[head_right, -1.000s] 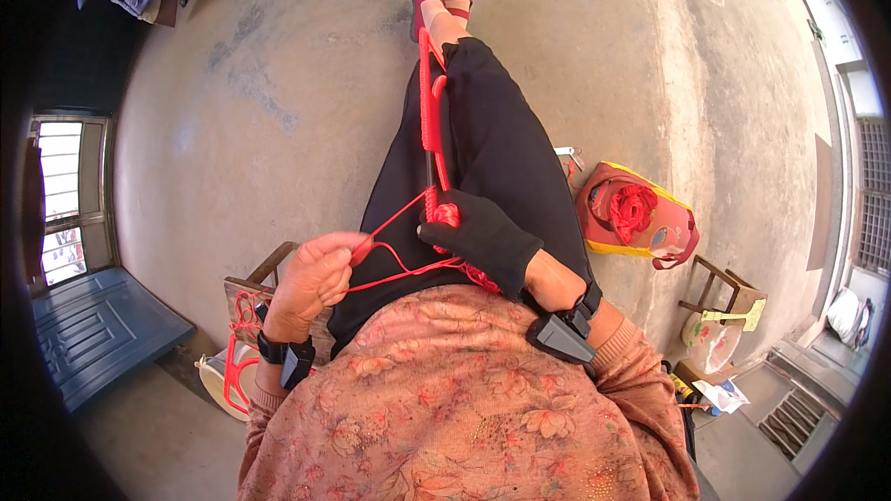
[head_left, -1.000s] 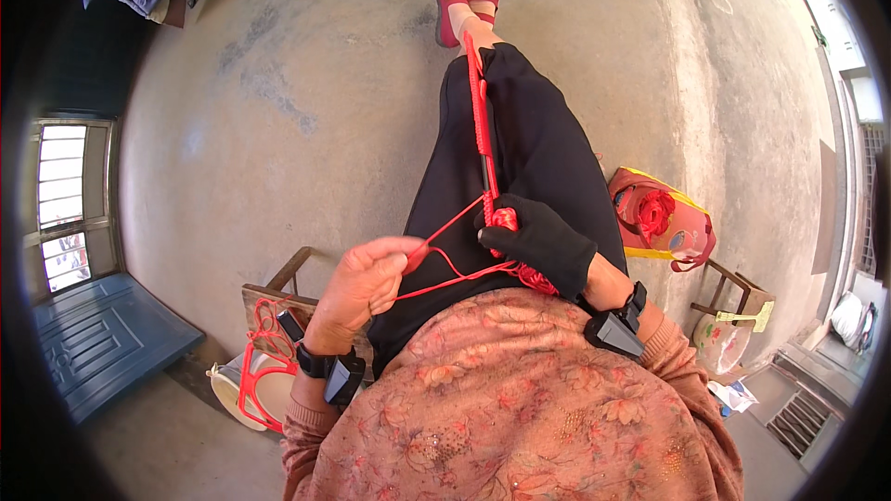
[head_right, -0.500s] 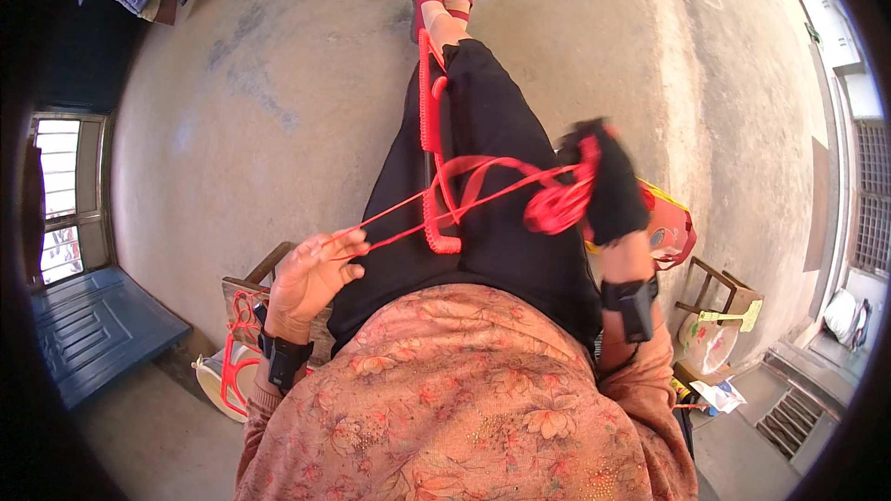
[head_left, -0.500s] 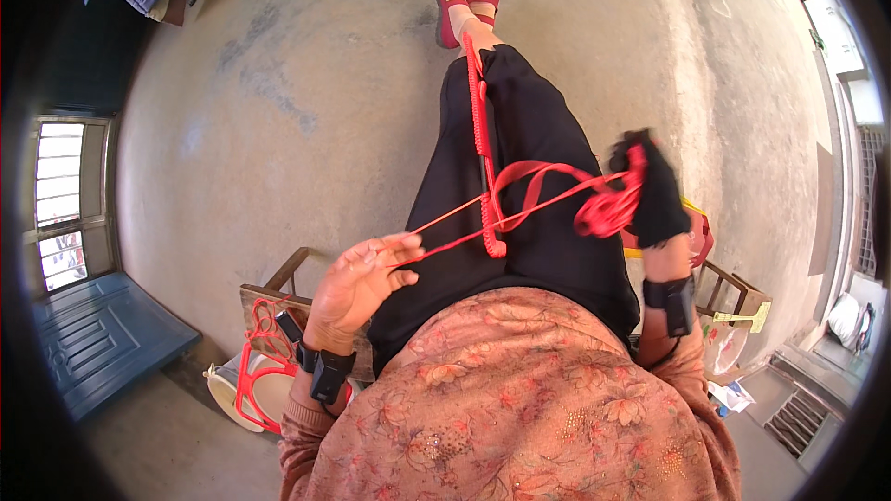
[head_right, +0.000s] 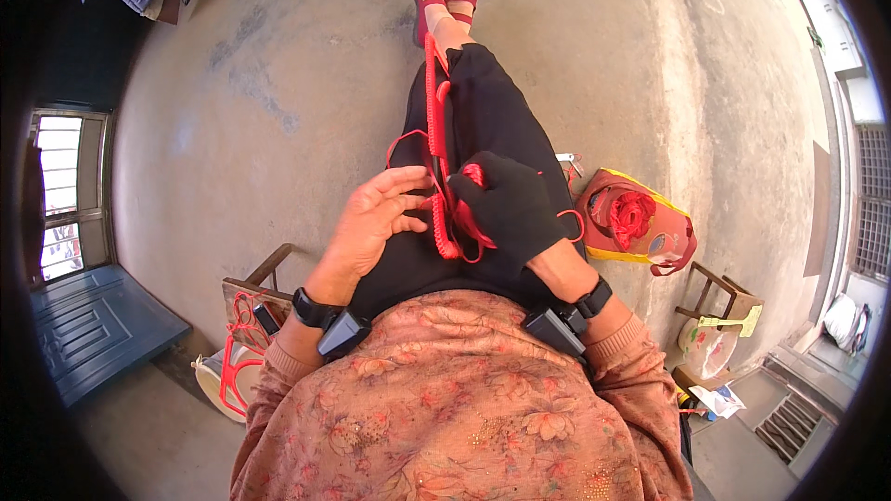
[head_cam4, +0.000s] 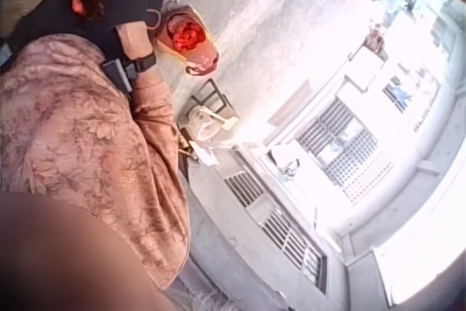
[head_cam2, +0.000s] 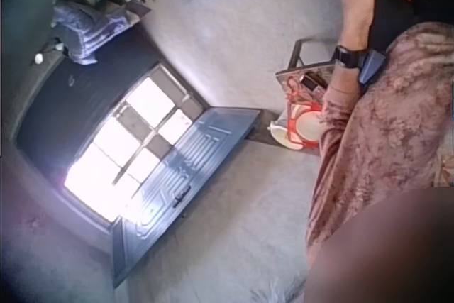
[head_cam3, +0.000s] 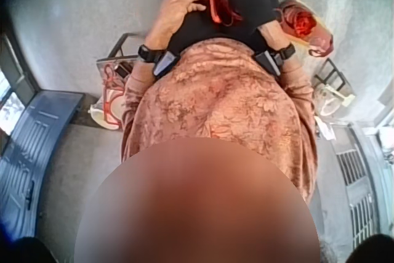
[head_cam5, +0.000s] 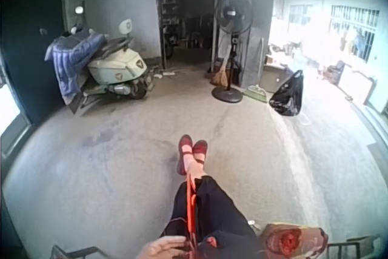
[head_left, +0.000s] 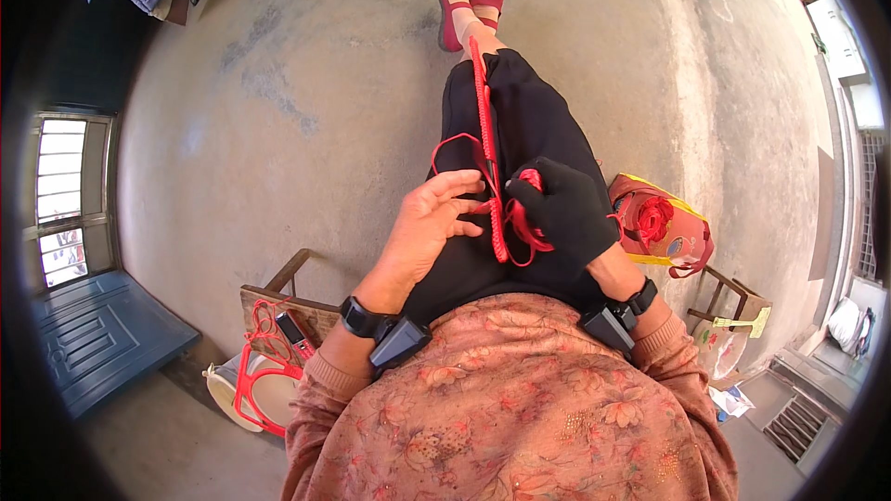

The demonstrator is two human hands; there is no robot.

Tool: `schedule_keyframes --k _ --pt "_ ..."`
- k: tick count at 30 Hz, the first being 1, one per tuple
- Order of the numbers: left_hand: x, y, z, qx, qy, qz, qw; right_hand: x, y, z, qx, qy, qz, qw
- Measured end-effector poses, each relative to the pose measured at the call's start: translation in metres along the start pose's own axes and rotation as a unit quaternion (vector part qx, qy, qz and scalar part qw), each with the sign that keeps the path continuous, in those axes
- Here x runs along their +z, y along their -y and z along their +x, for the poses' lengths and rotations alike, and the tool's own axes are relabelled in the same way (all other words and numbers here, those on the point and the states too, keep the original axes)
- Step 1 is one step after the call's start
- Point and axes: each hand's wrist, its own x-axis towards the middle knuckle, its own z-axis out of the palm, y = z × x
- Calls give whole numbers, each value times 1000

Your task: Tying red plastic ribbon around a handle or stick.

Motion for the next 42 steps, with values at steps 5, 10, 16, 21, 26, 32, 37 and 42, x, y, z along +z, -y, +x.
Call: schedule_keyframes --k 5,10,16,21,26,32,37,42 --pt "2 -2 2 38 -28 78 996 13 -12 1 6 11 95 995" --pt "7 -20 2 -57 23 314 947 24 -30 4 103 124 323 933" --pt "-7 -12 -2 -49 -8 191 980 1 -21 -6 40 87 210 973" --pt "-43 -9 -16 -52 17 -232 971 -21 -19 4 107 48 302 946" --pt "-35 -49 -38 52 -76 -289 953 -29 2 10 98 53 335 936" --pt "-18 -123 -90 292 -64 -263 917 -15 23 29 -298 -100 -89 945" --pt "-35 -194 -149 267 240 -418 834 2 50 40 -297 123 17 947" --pt "-78 -190 -151 363 -59 -241 898 -35 46 30 -70 203 310 926"
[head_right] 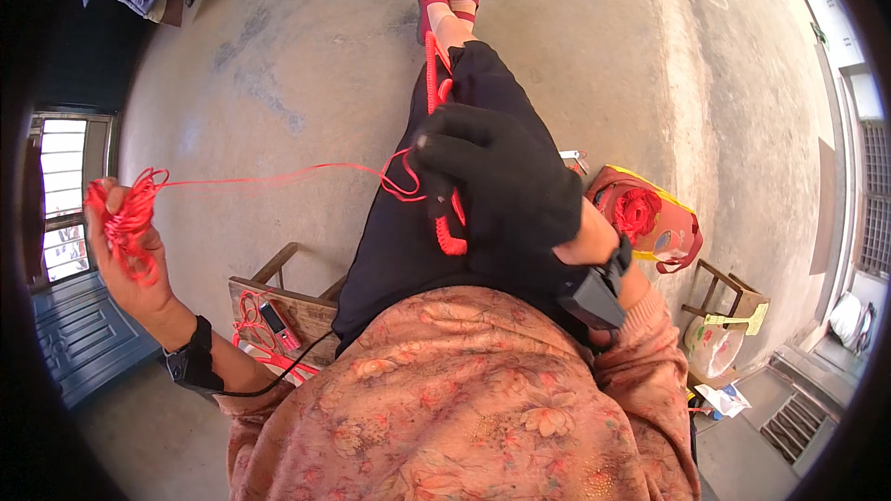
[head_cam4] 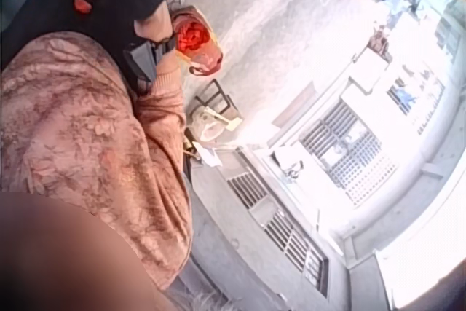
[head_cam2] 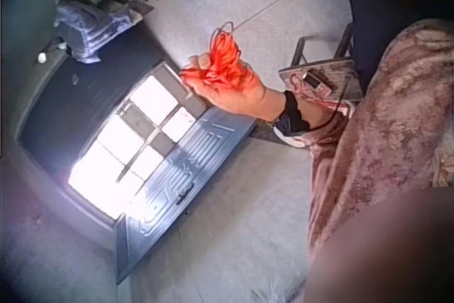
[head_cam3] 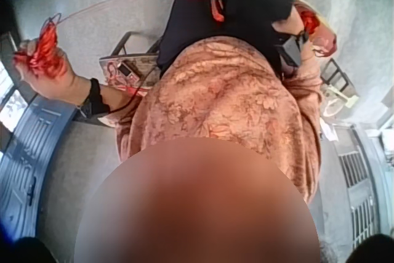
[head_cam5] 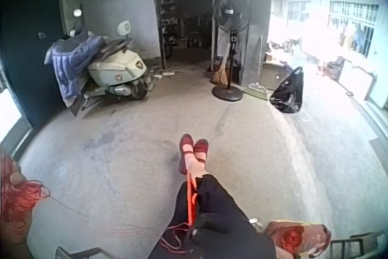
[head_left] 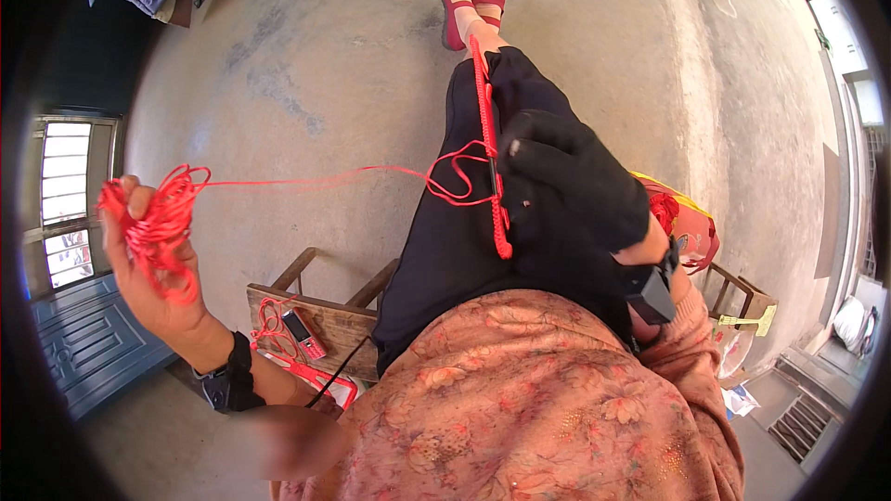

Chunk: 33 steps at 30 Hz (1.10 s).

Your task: Tying red plastic ribbon around a handle or stick.

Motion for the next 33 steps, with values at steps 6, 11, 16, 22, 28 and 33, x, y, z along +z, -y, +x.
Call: schedule_keyframes --k 6,11,16,22,28,33 --pt "-35 -103 -9 7 23 9 1000 15 -4 -1 -12 -113 -304 946" --pt "-76 -224 -45 134 -84 93 983 52 -41 48 -226 33 -634 739" --pt "-96 -170 -51 132 -89 162 974 48 -20 53 -83 85 -368 922" --pt "-66 40 -28 -70 -89 207 972 22 14 3 -56 -117 -357 925" --pt "-10 149 -24 -172 -11 504 846 40 29 -22 -128 -136 -387 903" --pt "38 192 -34 1 134 559 818 61 32 -26 -120 -166 -340 918"
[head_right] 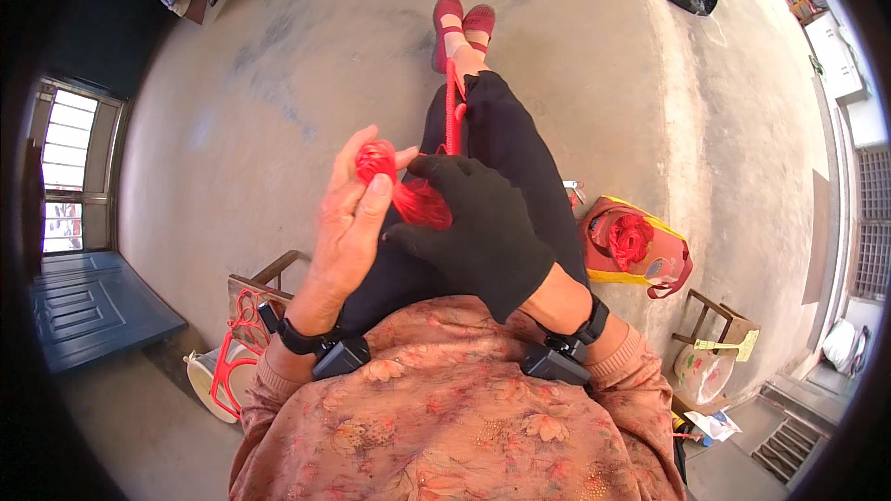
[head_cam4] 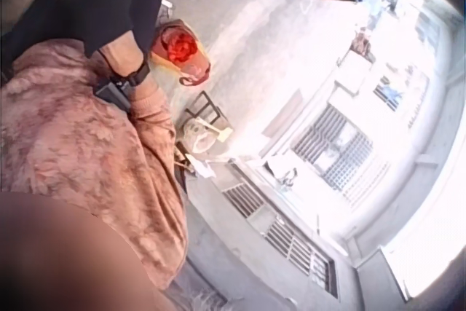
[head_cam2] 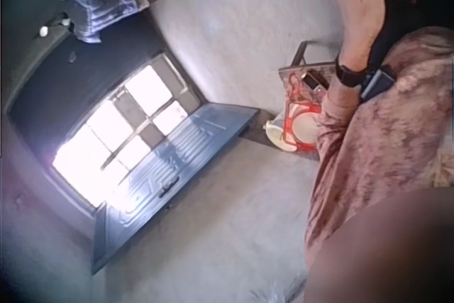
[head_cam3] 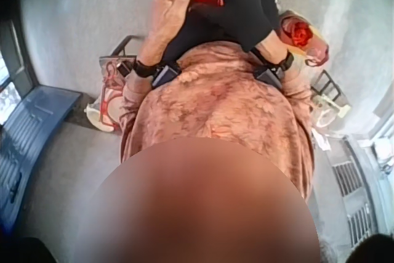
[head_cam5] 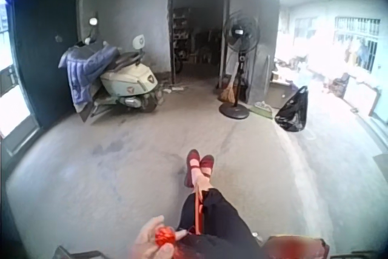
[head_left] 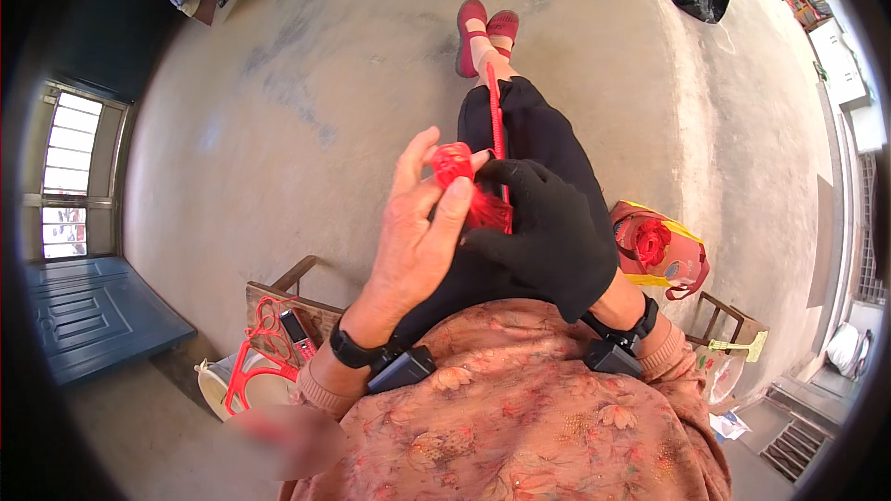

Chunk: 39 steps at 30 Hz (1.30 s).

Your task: Tying red plastic ribbon around a handle or stick.

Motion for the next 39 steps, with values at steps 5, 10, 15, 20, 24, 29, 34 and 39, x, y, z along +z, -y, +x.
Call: schedule_keyframes --k 5,10,15,20,24,29,34,39 --pt "14 -20 10 64 62 38 995 -27 -22 -15 19 51 32 998" --pt "28 -21 17 23 89 -51 994 -45 -36 -41 172 -25 313 934" --pt "45 -11 8 -84 270 -103 954 -68 -58 -65 207 -93 535 814" --pt "37 -2 4 -153 240 -113 952 -74 -75 -74 151 -136 309 929" --pt "36 -14 -2 -109 200 -84 970 -60 -95 -70 244 -96 278 924" --pt "32 -40 2 -37 181 -23 982 -70 -59 -71 87 93 -296 947" --pt "47 -19 6 -125 154 -133 971 -75 -43 -75 -152 132 29 979" --pt "51 -23 -8 7 299 -35 954 -71 -34 -54 149 -67 -91 982"
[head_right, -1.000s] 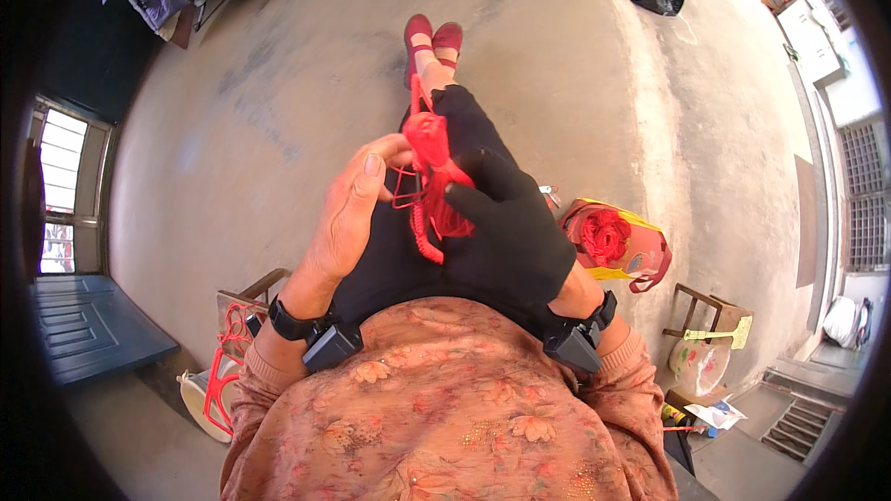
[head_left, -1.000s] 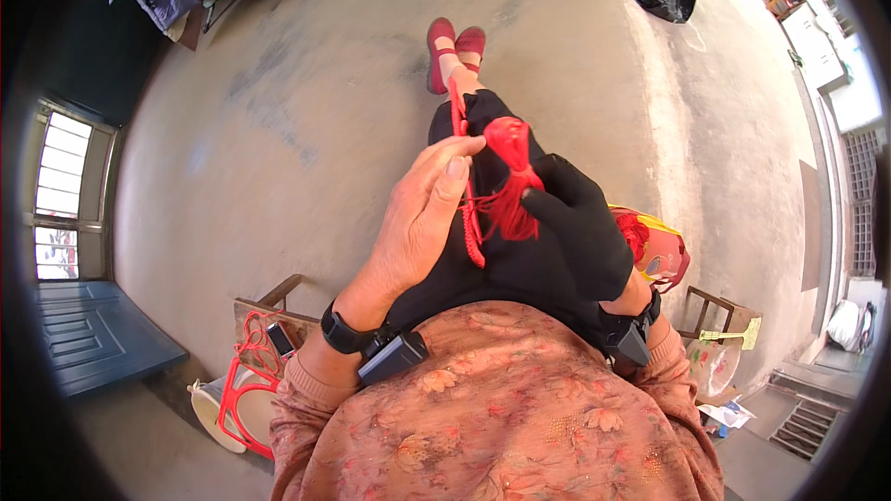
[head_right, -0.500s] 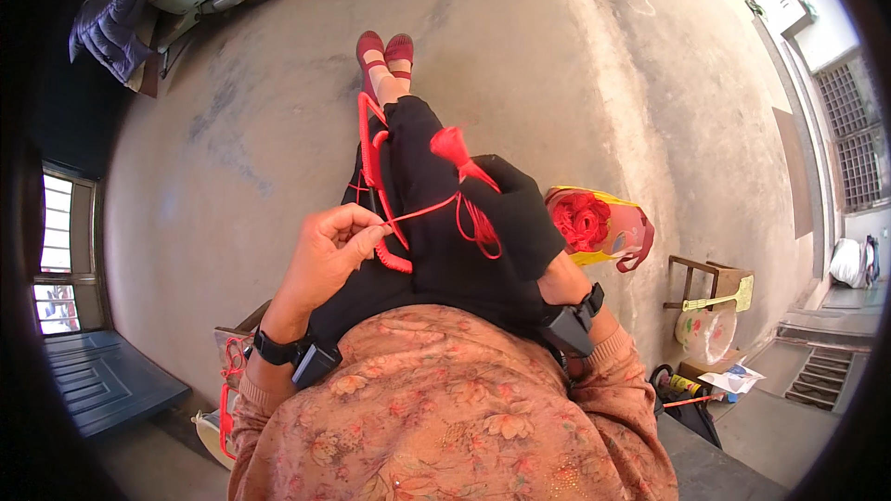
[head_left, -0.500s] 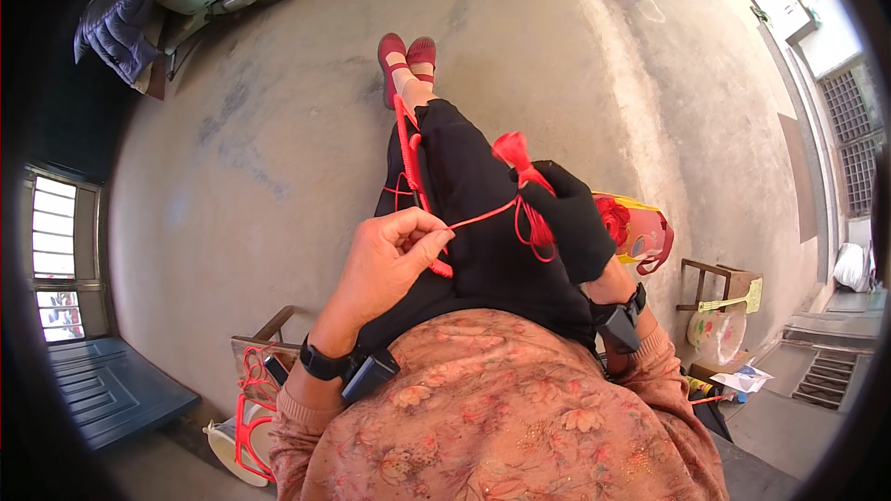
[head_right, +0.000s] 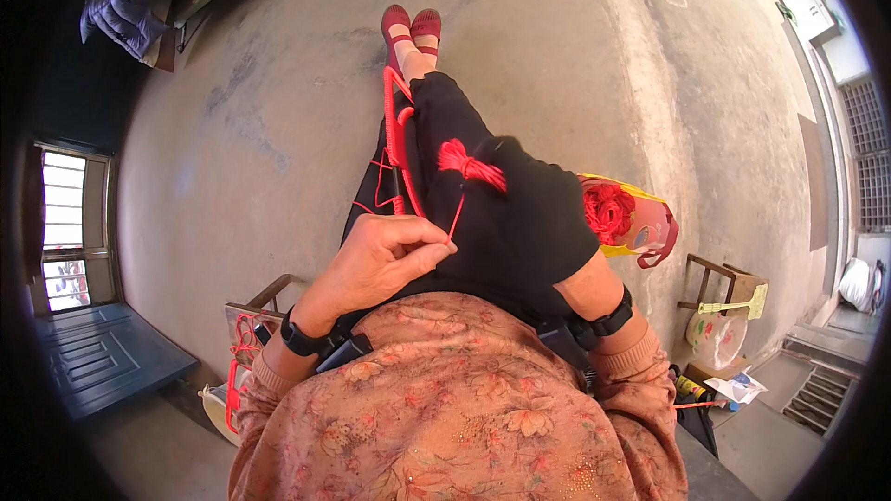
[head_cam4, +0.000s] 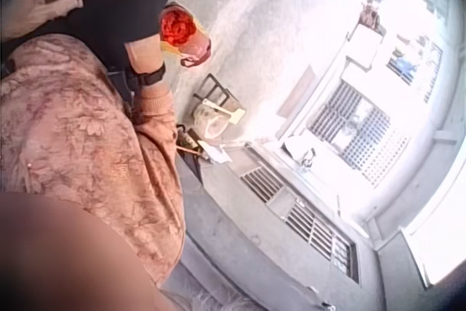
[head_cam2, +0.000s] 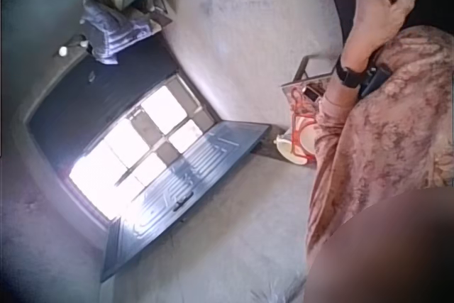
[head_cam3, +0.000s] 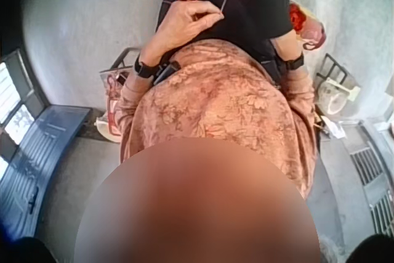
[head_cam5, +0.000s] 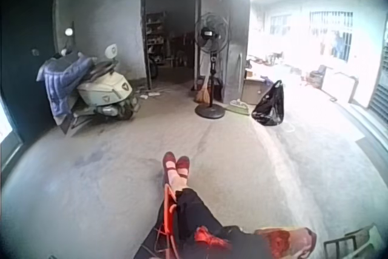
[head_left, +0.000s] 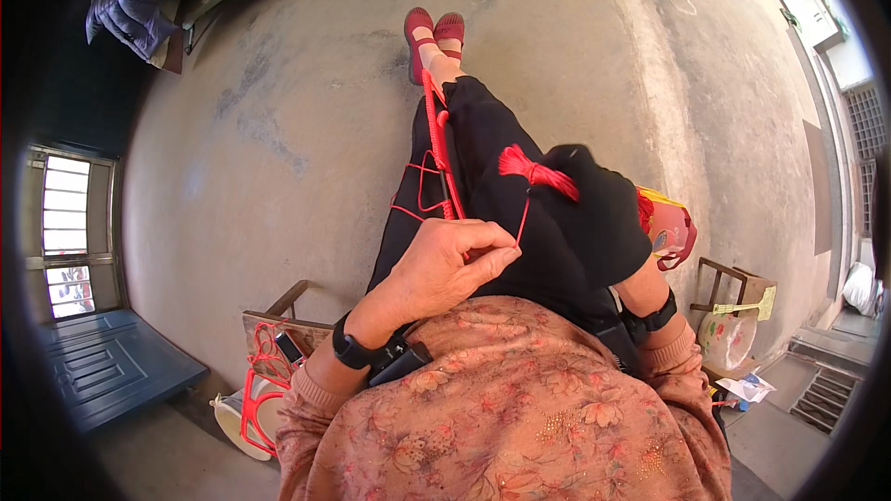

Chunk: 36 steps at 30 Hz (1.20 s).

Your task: Tying red plastic ribbon around a handle or stick.

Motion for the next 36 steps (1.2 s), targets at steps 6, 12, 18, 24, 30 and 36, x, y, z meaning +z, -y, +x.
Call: schedule_keyframes --k 6,12,18,24,30,36 --pt "-10 15 -5 -89 -59 -100 989 8 -18 -8 -261 279 170 909" --pt "-7 16 -16 -82 27 -97 992 5 -12 -2 -124 108 -28 986" --pt "-8 23 -18 -127 -50 -148 980 5 5 2 -199 257 201 924" --pt "-11 28 -25 -109 -23 -130 985 20 -25 3 -228 225 35 947" --pt "-6 33 -27 -96 -55 -153 982 20 -1 10 -157 163 84 970" --pt "-13 35 -27 -109 -83 -178 974 15 -3 14 -183 412 249 857"
